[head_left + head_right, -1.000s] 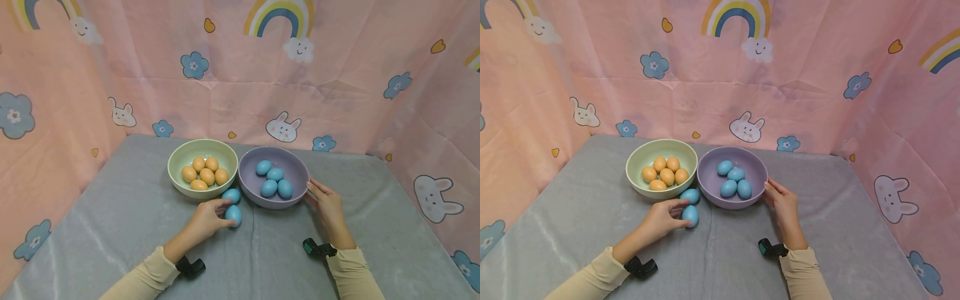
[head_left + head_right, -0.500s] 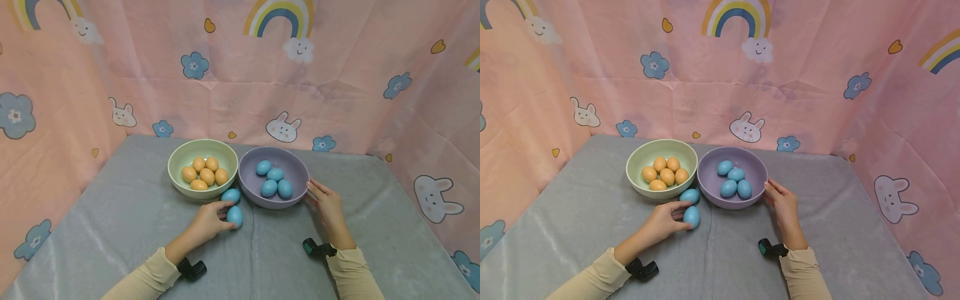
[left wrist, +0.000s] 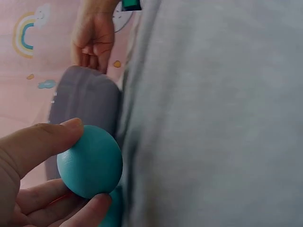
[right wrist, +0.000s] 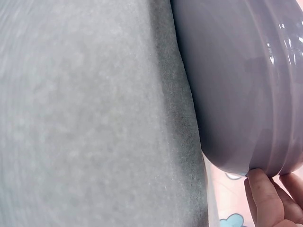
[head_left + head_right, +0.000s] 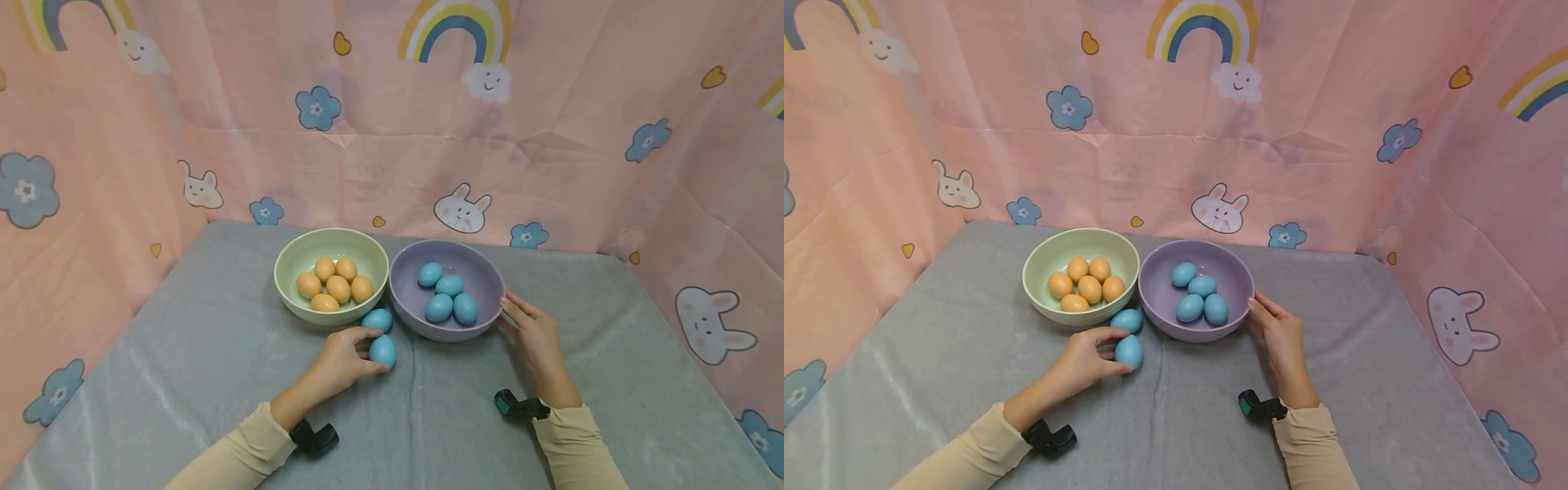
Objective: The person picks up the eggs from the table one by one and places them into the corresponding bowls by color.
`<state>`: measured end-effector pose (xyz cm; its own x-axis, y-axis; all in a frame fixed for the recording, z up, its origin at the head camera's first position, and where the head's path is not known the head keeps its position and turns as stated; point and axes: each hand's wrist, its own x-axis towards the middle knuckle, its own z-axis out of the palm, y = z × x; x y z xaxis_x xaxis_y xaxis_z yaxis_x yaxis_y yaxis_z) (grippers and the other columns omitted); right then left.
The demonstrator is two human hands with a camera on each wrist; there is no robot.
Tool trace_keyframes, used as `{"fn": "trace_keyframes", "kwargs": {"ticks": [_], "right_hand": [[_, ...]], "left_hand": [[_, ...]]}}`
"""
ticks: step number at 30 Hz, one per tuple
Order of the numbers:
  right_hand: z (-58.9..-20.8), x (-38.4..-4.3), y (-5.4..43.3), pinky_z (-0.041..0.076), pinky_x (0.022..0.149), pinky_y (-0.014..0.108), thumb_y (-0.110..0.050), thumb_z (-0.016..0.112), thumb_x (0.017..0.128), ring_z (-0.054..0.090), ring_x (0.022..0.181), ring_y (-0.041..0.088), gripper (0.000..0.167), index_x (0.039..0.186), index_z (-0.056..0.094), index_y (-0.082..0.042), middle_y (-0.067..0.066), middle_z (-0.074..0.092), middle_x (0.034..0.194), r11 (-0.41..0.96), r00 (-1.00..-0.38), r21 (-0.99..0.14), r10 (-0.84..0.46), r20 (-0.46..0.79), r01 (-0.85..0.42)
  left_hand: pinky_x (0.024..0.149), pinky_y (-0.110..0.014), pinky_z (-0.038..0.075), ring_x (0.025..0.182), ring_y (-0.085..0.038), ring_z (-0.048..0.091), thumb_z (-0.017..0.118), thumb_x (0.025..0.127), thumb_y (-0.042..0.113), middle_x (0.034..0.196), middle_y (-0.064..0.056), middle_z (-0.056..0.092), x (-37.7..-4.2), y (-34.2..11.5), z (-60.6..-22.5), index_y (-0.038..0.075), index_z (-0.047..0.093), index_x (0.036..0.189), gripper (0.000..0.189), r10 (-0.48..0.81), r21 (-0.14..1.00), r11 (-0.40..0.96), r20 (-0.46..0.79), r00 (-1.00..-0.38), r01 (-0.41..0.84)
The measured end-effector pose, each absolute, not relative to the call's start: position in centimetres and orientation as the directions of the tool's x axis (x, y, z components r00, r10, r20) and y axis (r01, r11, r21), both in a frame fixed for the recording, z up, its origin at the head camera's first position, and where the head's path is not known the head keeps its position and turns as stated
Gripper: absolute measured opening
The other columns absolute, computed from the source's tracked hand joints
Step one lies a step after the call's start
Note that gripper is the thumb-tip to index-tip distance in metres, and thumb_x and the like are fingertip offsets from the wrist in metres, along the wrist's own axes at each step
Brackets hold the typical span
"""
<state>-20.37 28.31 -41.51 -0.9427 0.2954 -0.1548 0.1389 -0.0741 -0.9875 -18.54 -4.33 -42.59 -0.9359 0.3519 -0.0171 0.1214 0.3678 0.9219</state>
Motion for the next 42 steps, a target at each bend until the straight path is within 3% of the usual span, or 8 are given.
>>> {"fn": "trace_keyframes", "kwargs": {"ticks": [4, 10, 13, 19, 26, 31, 38, 42], "right_hand": [[-41.6, -20.5, 28.3, 0.055, 0.096, 0.025, -0.024, 0.069, 0.095, 0.063, 0.104, -0.008, 0.051, 0.139, 0.054, -0.003, -0.016, 0.067, 0.124, -0.084, -0.942, -0.987, 0.299, -0.154, 0.135], [-41.4, -20.4, 28.3, 0.053, 0.101, 0.027, -0.024, 0.067, 0.096, 0.061, 0.107, -0.008, 0.053, 0.142, 0.05, -0.002, -0.005, 0.057, 0.142, -0.068, -0.942, -0.986, 0.293, -0.166, 0.153], [-41.3, -20.4, 28.3, 0.052, 0.103, 0.029, -0.025, 0.066, 0.097, 0.06, 0.109, -0.008, 0.055, 0.143, 0.048, 0.0, -0.001, 0.054, 0.145, -0.054, -0.943, -0.986, 0.288, -0.167, 0.158], [-41.4, -20.5, 28.2, 0.053, 0.101, 0.029, -0.025, 0.068, 0.096, 0.062, 0.108, -0.006, 0.053, 0.141, 0.051, -0.003, -0.007, 0.06, 0.138, -0.064, -0.937, -0.984, 0.301, -0.179, 0.167], [-41.4, -20.4, 28.1, 0.051, 0.102, 0.029, -0.025, 0.067, 0.096, 0.061, 0.112, -0.004, 0.058, 0.143, 0.047, 0.001, 0.002, 0.053, 0.148, -0.06, -0.936, -0.983, 0.3, -0.184, 0.174], [-41.5, -20.4, 28.2, 0.054, 0.1, 0.027, -0.025, 0.068, 0.095, 0.062, 0.108, -0.006, 0.05, 0.139, 0.055, -0.006, -0.005, 0.059, 0.141, -0.074, -0.939, -0.985, 0.296, -0.173, 0.158], [-41.6, -20.4, 28.2, 0.056, 0.095, 0.023, -0.023, 0.07, 0.094, 0.064, 0.105, -0.006, 0.042, 0.134, 0.061, -0.01, -0.019, 0.069, 0.115, -0.106, -0.942, -0.985, 0.295, -0.163, 0.137], [-41.6, -20.4, 28.4, 0.057, 0.094, 0.022, -0.023, 0.069, 0.095, 0.064, 0.106, -0.005, 0.038, 0.131, 0.064, -0.013, -0.017, 0.069, 0.12, -0.114, -0.941, -0.984, 0.296, -0.164, 0.136]], "left_hand": [[0.083, -0.027, 0.062, 0.103, -0.03, 0.072, 0.086, 0.074, 0.005, 0.131, -0.021, 0.064, -18.9, -4.2, -41.3, -0.002, 0.066, 0.126, 0.056, 0.339, 0.925, 0.35, 0.024, -0.94, 0.15], [0.087, -0.027, 0.061, 0.107, -0.027, 0.071, 0.087, 0.075, 0.009, 0.132, -0.01, 0.066, -19.7, -3.6, -38.9, 0.006, 0.067, 0.128, 0.056, 0.326, 0.92, 0.352, 0.052, -0.944, 0.172], [0.089, -0.028, 0.061, 0.109, -0.027, 0.07, 0.086, 0.076, 0.009, 0.133, -0.009, 0.065, -20.2, -3.1, -38.2, 0.006, 0.066, 0.128, 0.056, 0.339, 0.92, 0.344, 0.065, -0.939, 0.188], [0.092, -0.031, 0.06, 0.111, -0.026, 0.069, 0.085, 0.078, 0.01, 0.133, -0.009, 0.065, -21.3, -1.8, -37.1, 0.005, 0.066, 0.128, 0.054, 0.367, 0.898, 0.357, 0.118, -0.923, 0.257], [0.092, -0.032, 0.06, 0.111, -0.024, 0.068, 0.085, 0.078, 0.015, 0.131, -0.009, 0.067, -23.0, 0.1, -36.4, 0.005, 0.067, 0.128, 0.053, 0.4, 0.843, 0.408, 0.181, -0.898, 0.351], [0.094, -0.031, 0.06, 0.118, -0.026, 0.066, 0.083, 0.081, 0.015, 0.138, -0.011, 0.062, -24.1, 1.2, -36.0, 0.002, 0.063, 0.132, 0.056, 0.423, 0.861, 0.391, 0.146, -0.894, 0.326], [0.096, -0.035, 0.058, 0.119, -0.024, 0.065, 0.083, 0.082, 0.021, 0.138, -0.009, 0.062, -25.6, 2.7, -35.5, 0.005, 0.063, 0.133, 0.058, 0.413, 0.798, 0.497, 0.128, -0.902, 0.341], [0.102, -0.038, 0.055, 0.125, -0.024, 0.06, 0.083, 0.082, 0.023, 0.137, -0.008, 0.063, -26.6, 3.7, -35.4, 0.006, 0.063, 0.133, 0.058, 0.397, 0.784, 0.523, 0.123, -0.909, 0.335]]}}
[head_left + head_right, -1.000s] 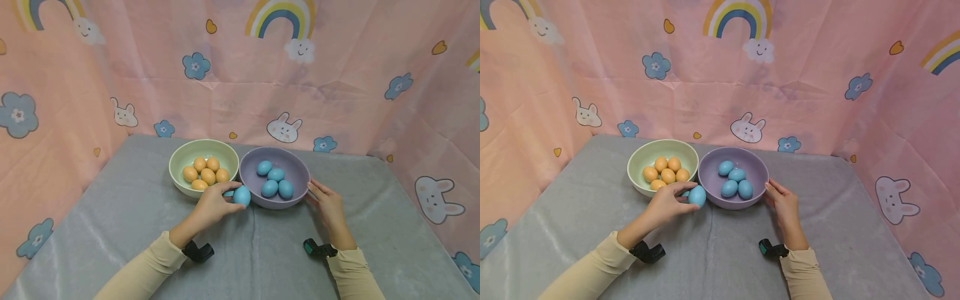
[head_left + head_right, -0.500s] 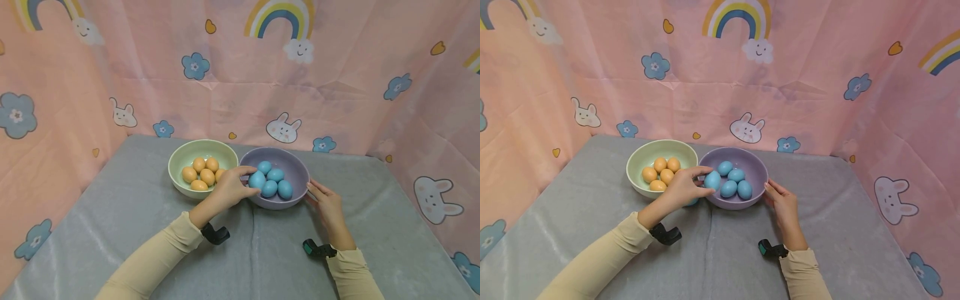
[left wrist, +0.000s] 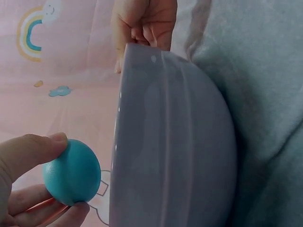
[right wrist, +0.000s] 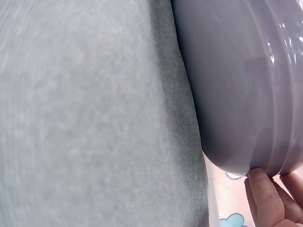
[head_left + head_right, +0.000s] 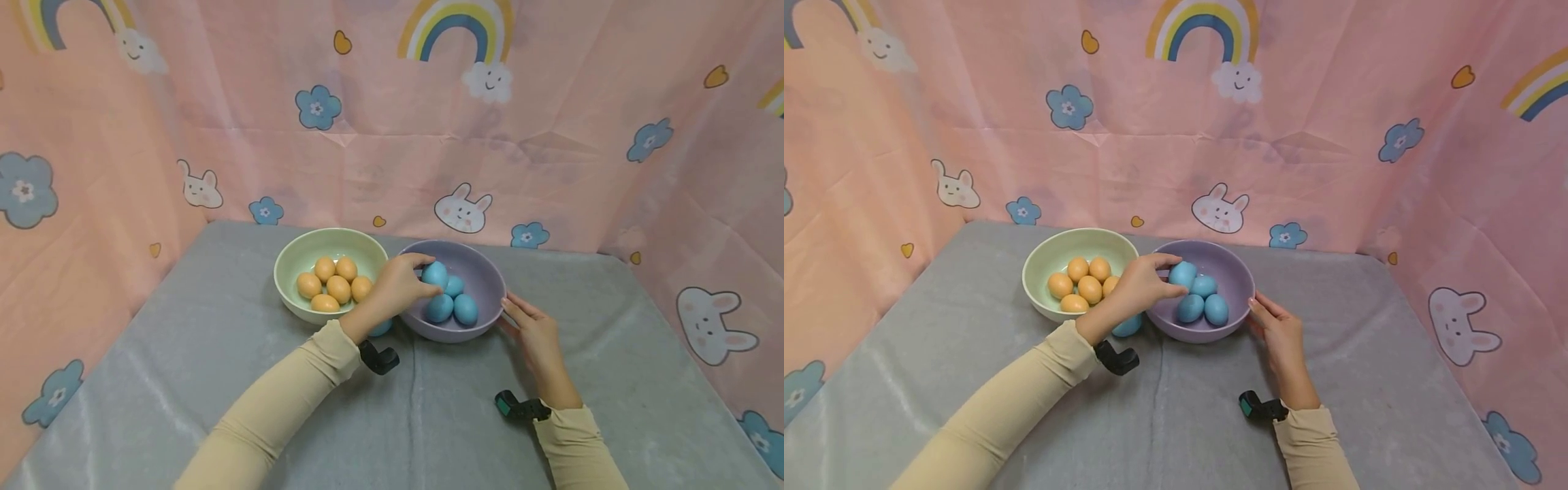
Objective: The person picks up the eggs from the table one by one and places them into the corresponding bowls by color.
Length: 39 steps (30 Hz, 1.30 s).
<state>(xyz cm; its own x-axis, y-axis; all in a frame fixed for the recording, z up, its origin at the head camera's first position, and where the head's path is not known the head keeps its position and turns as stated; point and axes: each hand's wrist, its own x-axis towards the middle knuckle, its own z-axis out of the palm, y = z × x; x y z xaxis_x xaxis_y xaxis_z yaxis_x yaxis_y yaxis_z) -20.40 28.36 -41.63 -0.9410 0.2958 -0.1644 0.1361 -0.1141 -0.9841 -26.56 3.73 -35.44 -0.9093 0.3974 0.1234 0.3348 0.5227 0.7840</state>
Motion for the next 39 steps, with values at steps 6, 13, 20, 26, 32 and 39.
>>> {"fn": "trace_keyframes", "kwargs": {"ticks": [6, 13, 20, 26, 32, 39], "right_hand": [[-41.7, -20.4, 28.4, 0.057, 0.091, 0.019, -0.022, 0.068, 0.096, 0.063, 0.106, -0.007, 0.041, 0.135, 0.06, -0.013, -0.012, 0.065, 0.131, -0.11, -0.936, -0.982, 0.301, -0.181, 0.154], [-41.7, -20.4, 28.4, 0.058, 0.09, 0.017, -0.023, 0.068, 0.095, 0.062, 0.107, -0.006, 0.047, 0.137, 0.056, -0.006, -0.013, 0.066, 0.126, -0.104, -0.941, -0.985, 0.298, -0.161, 0.135], [-41.8, -20.4, 28.3, 0.058, 0.088, 0.018, -0.02, 0.069, 0.095, 0.064, 0.102, -0.007, 0.046, 0.137, 0.057, -0.004, -0.018, 0.069, 0.113, -0.118, -0.94, -0.983, 0.297, -0.169, 0.139], [-41.7, -20.4, 28.3, 0.057, 0.091, 0.018, -0.023, 0.068, 0.095, 0.063, 0.103, -0.008, 0.046, 0.137, 0.056, -0.007, -0.015, 0.067, 0.123, -0.1, -0.942, -0.986, 0.295, -0.158, 0.134], [-41.7, -20.4, 28.2, 0.057, 0.092, 0.02, -0.022, 0.069, 0.095, 0.064, 0.101, -0.009, 0.051, 0.139, 0.053, -0.002, -0.02, 0.068, 0.112, -0.102, -0.942, -0.985, 0.294, -0.164, 0.14], [-41.8, -20.5, 28.2, 0.055, 0.097, 0.024, -0.024, 0.069, 0.095, 0.063, 0.103, -0.008, 0.054, 0.141, 0.051, -0.001, -0.013, 0.066, 0.127, -0.087, -0.938, -0.984, 0.301, -0.173, 0.154]], "left_hand": [[0.099, -0.036, 0.056, 0.122, -0.022, 0.062, 0.083, 0.082, 0.024, 0.136, -0.007, 0.064, -27.6, 5.0, -35.5, 0.008, 0.063, 0.134, 0.058, 0.364, 0.777, 0.567, 0.063, -0.929, 0.275], [0.099, -0.034, 0.057, 0.121, -0.022, 0.063, 0.083, 0.082, 0.025, 0.132, -0.009, 0.067, -29.0, 5.8, -36.6, 0.005, 0.064, 0.132, 0.057, 0.357, 0.739, 0.621, 0.029, -0.934, 0.261], [0.104, -0.034, 0.054, 0.123, -0.022, 0.061, 0.083, 0.081, 0.023, 0.132, -0.01, 0.067, -29.5, 5.9, -37.4, 0.004, 0.065, 0.131, 0.057, 0.378, 0.694, 0.67, -0.017, -0.925, 0.261], [0.108, -0.034, 0.051, 0.128, -0.023, 0.058, 0.083, 0.081, 0.018, 0.137, -0.012, 0.063, -29.4, 6.0, -37.6, 0.002, 0.061, 0.135, 0.06, 0.407, 0.646, 0.708, -0.042, -0.913, 0.286], [0.107, -0.035, 0.051, 0.124, -0.024, 0.061, 0.083, 0.08, 0.018, 0.134, -0.012, 0.065, -29.3, 6.2, -38.0, 0.003, 0.063, 0.133, 0.059, 0.419, 0.596, 0.736, -0.03, -0.907, 0.32], [0.107, -0.033, 0.051, 0.123, -0.022, 0.061, 0.083, 0.082, 0.019, 0.133, -0.01, 0.066, -29.3, 6.5, -38.2, 0.005, 0.063, 0.133, 0.057, 0.435, 0.53, 0.777, -0.061, -0.899, 0.34]]}}
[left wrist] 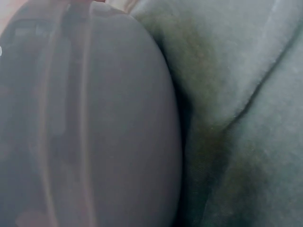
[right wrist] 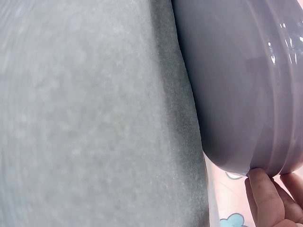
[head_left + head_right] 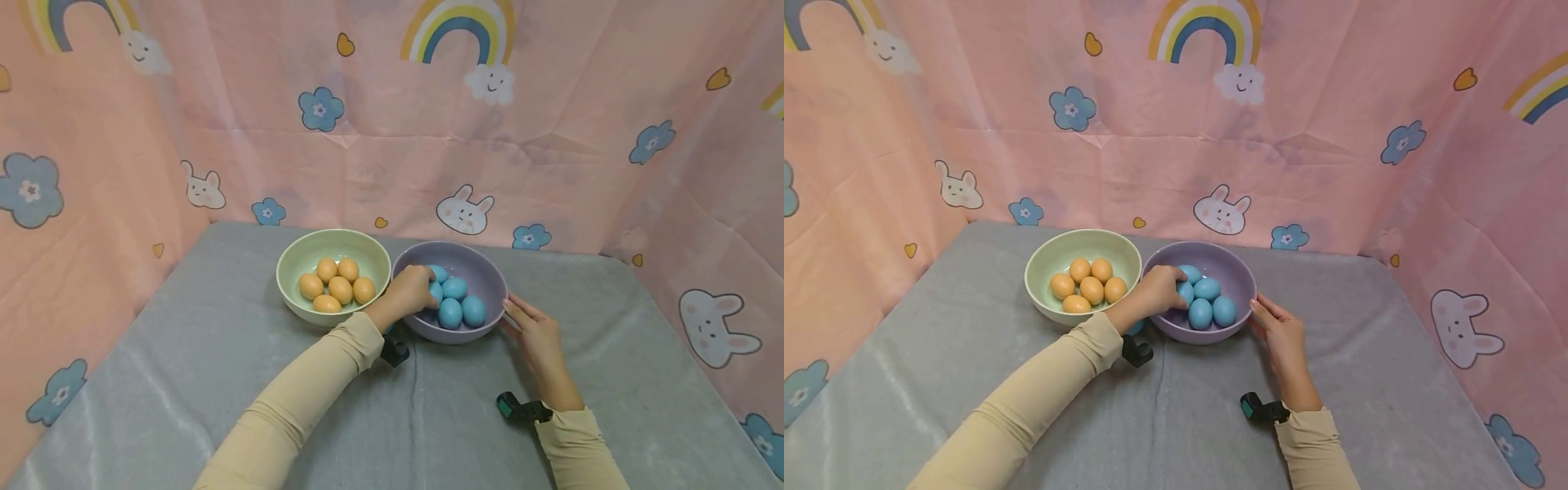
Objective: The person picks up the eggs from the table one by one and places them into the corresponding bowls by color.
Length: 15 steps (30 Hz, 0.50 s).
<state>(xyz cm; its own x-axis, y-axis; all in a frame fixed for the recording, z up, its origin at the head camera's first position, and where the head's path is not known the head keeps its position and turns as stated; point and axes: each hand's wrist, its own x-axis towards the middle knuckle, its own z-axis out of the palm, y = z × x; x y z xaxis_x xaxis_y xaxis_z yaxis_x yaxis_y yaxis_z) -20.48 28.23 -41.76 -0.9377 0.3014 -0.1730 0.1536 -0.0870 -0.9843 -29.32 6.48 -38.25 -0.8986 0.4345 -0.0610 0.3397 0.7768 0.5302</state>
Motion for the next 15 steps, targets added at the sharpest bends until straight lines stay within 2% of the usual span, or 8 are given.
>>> {"fn": "trace_keyframes", "kwargs": {"ticks": [3, 6, 12, 15], "right_hand": [[-41.69, -20.43, 28.24, 0.054, 0.098, 0.024, -0.025, 0.068, 0.095, 0.062, 0.105, -0.008, 0.057, 0.142, 0.049, 0.0, -0.011, 0.063, 0.134, -0.081, -0.938, -0.984, 0.298, -0.177, 0.16], [-41.62, -20.39, 28.22, 0.055, 0.097, 0.023, -0.025, 0.068, 0.096, 0.062, 0.106, -0.008, 0.057, 0.143, 0.047, 0.001, -0.01, 0.062, 0.135, -0.084, -0.938, -0.983, 0.297, -0.179, 0.162], [-41.58, -20.37, 28.21, 0.056, 0.096, 0.022, -0.024, 0.068, 0.096, 0.062, 0.106, -0.007, 0.057, 0.143, 0.048, 0.001, -0.015, 0.066, 0.127, -0.096, -0.935, -0.982, 0.303, -0.186, 0.164], [-41.57, -20.38, 28.14, 0.056, 0.095, 0.022, -0.024, 0.068, 0.095, 0.063, 0.104, -0.008, 0.057, 0.142, 0.048, 0.002, -0.018, 0.068, 0.12, -0.09, -0.937, -0.984, 0.303, -0.176, 0.156]], "left_hand": [[0.107, -0.032, 0.052, 0.124, -0.021, 0.061, 0.083, 0.082, 0.018, 0.134, -0.009, 0.065, -29.31, 6.56, -38.35, 0.006, 0.063, 0.134, 0.057, 0.441, 0.52, 0.783, -0.077, -0.894, 0.342], [0.106, -0.032, 0.052, 0.125, -0.021, 0.06, 0.083, 0.082, 0.019, 0.135, -0.009, 0.065, -29.28, 6.6, -38.34, 0.006, 0.063, 0.134, 0.057, 0.445, 0.512, 0.787, -0.084, -0.891, 0.345], [0.107, -0.032, 0.051, 0.126, -0.021, 0.059, 0.083, 0.082, 0.019, 0.134, -0.009, 0.065, -29.25, 6.55, -38.2, 0.007, 0.064, 0.132, 0.055, 0.457, 0.499, 0.79, -0.09, -0.885, 0.357], [0.106, -0.033, 0.052, 0.125, -0.023, 0.06, 0.082, 0.083, 0.017, 0.131, -0.01, 0.067, -29.27, 6.06, -37.92, 0.005, 0.066, 0.129, 0.05, 0.465, 0.552, 0.752, -0.059, -0.883, 0.359]]}}
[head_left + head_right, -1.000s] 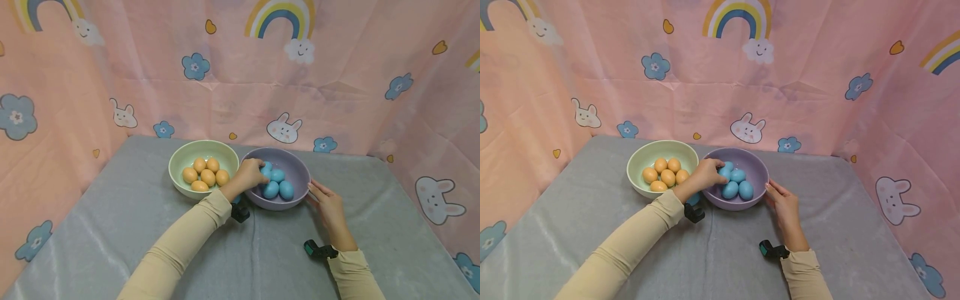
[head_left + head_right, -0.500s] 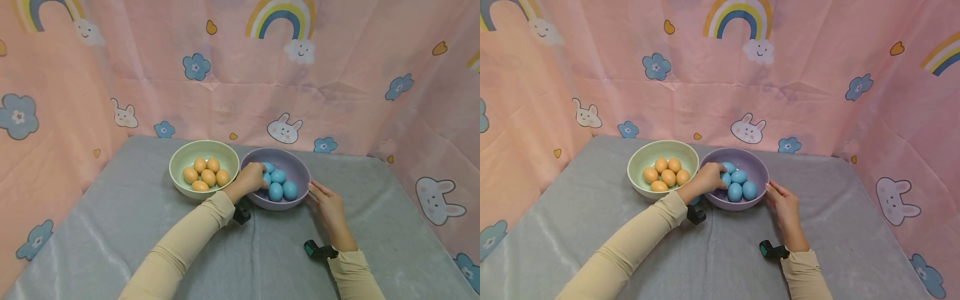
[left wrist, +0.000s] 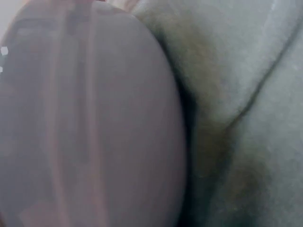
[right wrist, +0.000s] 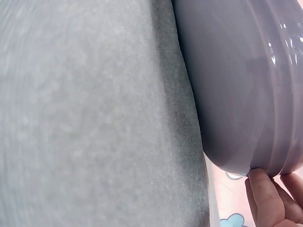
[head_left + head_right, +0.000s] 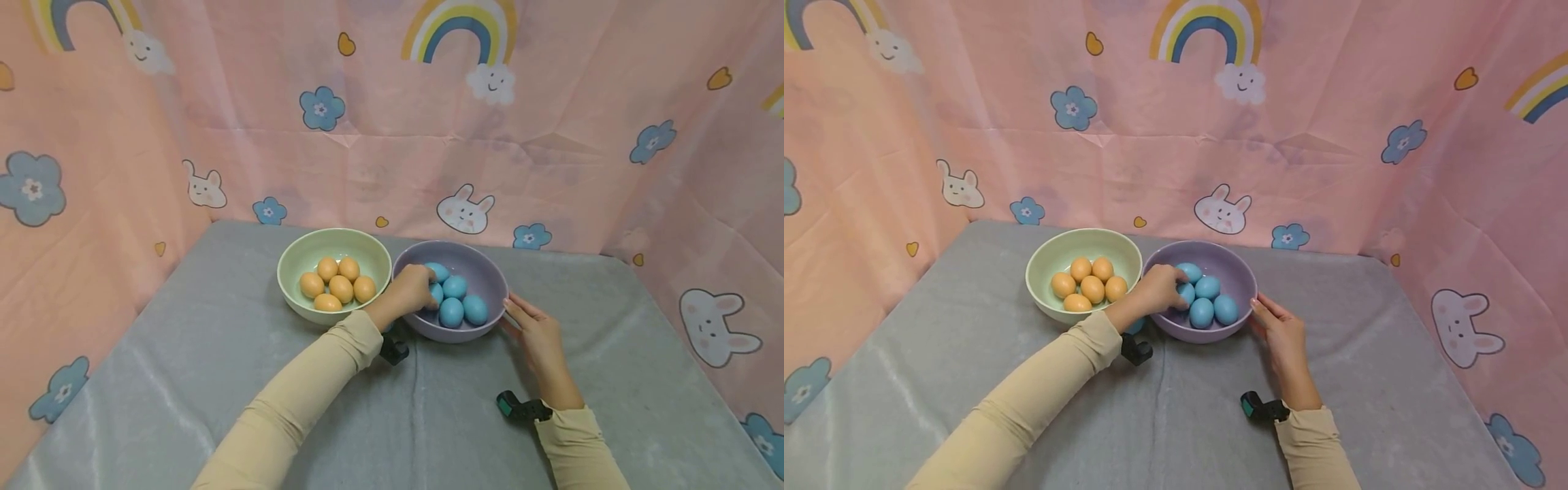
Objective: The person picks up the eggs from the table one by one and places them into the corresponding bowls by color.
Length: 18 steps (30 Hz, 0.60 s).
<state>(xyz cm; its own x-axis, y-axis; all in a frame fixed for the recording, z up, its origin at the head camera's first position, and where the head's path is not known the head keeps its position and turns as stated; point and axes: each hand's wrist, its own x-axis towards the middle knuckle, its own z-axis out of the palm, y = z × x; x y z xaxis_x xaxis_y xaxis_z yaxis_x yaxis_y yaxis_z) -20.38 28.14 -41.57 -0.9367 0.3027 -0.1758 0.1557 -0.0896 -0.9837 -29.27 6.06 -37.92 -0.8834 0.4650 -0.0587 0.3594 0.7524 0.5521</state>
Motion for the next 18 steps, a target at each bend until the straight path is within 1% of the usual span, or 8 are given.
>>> {"fn": "trace_keyframes", "kwargs": {"ticks": [2, 3, 6, 7, 9, 11, 15, 18], "right_hand": [[-41.5, -20.4, 28.0, 0.056, 0.096, 0.024, -0.024, 0.069, 0.095, 0.063, 0.103, -0.008, 0.056, 0.141, 0.05, 0.002, -0.019, 0.069, 0.116, -0.087, -0.938, -0.985, 0.304, -0.169, 0.15], [-41.6, -20.3, 28.0, 0.057, 0.095, 0.024, -0.024, 0.069, 0.095, 0.064, 0.102, -0.008, 0.056, 0.14, 0.05, 0.002, -0.02, 0.069, 0.109, -0.087, -0.939, -0.986, 0.302, -0.163, 0.143], [-41.6, -20.3, 28.0, 0.056, 0.098, 0.026, -0.024, 0.069, 0.095, 0.063, 0.103, -0.008, 0.054, 0.139, 0.052, 0.001, -0.021, 0.069, 0.107, -0.092, -0.942, -0.986, 0.296, -0.158, 0.136], [-41.6, -20.3, 28.0, 0.056, 0.097, 0.025, -0.024, 0.069, 0.095, 0.063, 0.103, -0.008, 0.051, 0.138, 0.054, -0.003, -0.021, 0.069, 0.11, -0.1, -0.941, -0.985, 0.299, -0.162, 0.138], [-41.7, -20.3, 28.1, 0.055, 0.097, 0.024, -0.023, 0.068, 0.095, 0.063, 0.104, -0.008, 0.05, 0.139, 0.054, -0.003, -0.021, 0.069, 0.112, -0.107, -0.941, -0.985, 0.297, -0.164, 0.138], [-41.6, -20.3, 28.2, 0.055, 0.097, 0.023, -0.023, 0.068, 0.095, 0.063, 0.104, -0.008, 0.05, 0.139, 0.053, -0.003, -0.019, 0.068, 0.118, -0.113, -0.938, -0.983, 0.302, -0.17, 0.142], [-41.5, -20.4, 28.2, 0.054, 0.098, 0.024, -0.024, 0.068, 0.096, 0.062, 0.109, -0.006, 0.057, 0.142, 0.048, 0.001, -0.01, 0.063, 0.134, -0.101, -0.938, -0.984, 0.301, -0.174, 0.15], [-41.4, -20.4, 28.2, 0.055, 0.099, 0.024, -0.024, 0.067, 0.096, 0.061, 0.111, -0.005, 0.056, 0.142, 0.047, 0.002, -0.003, 0.059, 0.139, -0.09, -0.938, -0.984, 0.3, -0.176, 0.156]], "left_hand": [[0.105, -0.035, 0.053, 0.125, -0.024, 0.061, 0.08, 0.085, 0.016, 0.131, -0.011, 0.067, -29.1, 5.4, -37.3, 0.003, 0.066, 0.128, 0.047, 0.46, 0.615, 0.709, -0.033, -0.887, 0.345], [0.105, -0.036, 0.053, 0.125, -0.025, 0.061, 0.079, 0.086, 0.015, 0.131, -0.011, 0.067, -29.0, 5.0, -36.9, 0.003, 0.066, 0.128, 0.046, 0.454, 0.644, 0.686, -0.016, -0.891, 0.338], [0.103, -0.039, 0.054, 0.125, -0.027, 0.06, 0.077, 0.087, 0.015, 0.133, -0.011, 0.066, -28.2, 3.6, -35.6, 0.003, 0.065, 0.129, 0.045, 0.422, 0.718, 0.619, 0.036, -0.906, 0.317], [0.103, -0.04, 0.054, 0.125, -0.028, 0.06, 0.077, 0.087, 0.016, 0.133, -0.011, 0.066, -27.9, 3.2, -35.1, 0.003, 0.065, 0.129, 0.045, 0.408, 0.735, 0.603, 0.05, -0.912, 0.31], [0.103, -0.04, 0.055, 0.124, -0.028, 0.061, 0.078, 0.087, 0.017, 0.132, -0.011, 0.066, -27.1, 2.3, -34.6, 0.005, 0.065, 0.129, 0.046, 0.381, 0.756, 0.579, 0.081, -0.921, 0.306], [0.101, -0.039, 0.056, 0.122, -0.028, 0.063, 0.078, 0.087, 0.018, 0.132, -0.009, 0.067, -26.1, 1.5, -34.4, 0.006, 0.066, 0.129, 0.045, 0.356, 0.773, 0.561, 0.1, -0.929, 0.298], [0.096, -0.036, 0.059, 0.112, -0.029, 0.069, 0.08, 0.085, 0.016, 0.126, -0.011, 0.07, -24.1, 0.0, -35.0, 0.005, 0.069, 0.125, 0.042, 0.31, 0.782, 0.534, 0.174, -0.935, 0.323], [0.092, -0.034, 0.061, 0.107, -0.029, 0.071, 0.08, 0.084, 0.012, 0.121, -0.013, 0.072, -22.5, -0.9, -35.9, 0.002, 0.07, 0.121, 0.04, 0.262, 0.793, 0.508, 0.229, -0.938, 0.336]]}}
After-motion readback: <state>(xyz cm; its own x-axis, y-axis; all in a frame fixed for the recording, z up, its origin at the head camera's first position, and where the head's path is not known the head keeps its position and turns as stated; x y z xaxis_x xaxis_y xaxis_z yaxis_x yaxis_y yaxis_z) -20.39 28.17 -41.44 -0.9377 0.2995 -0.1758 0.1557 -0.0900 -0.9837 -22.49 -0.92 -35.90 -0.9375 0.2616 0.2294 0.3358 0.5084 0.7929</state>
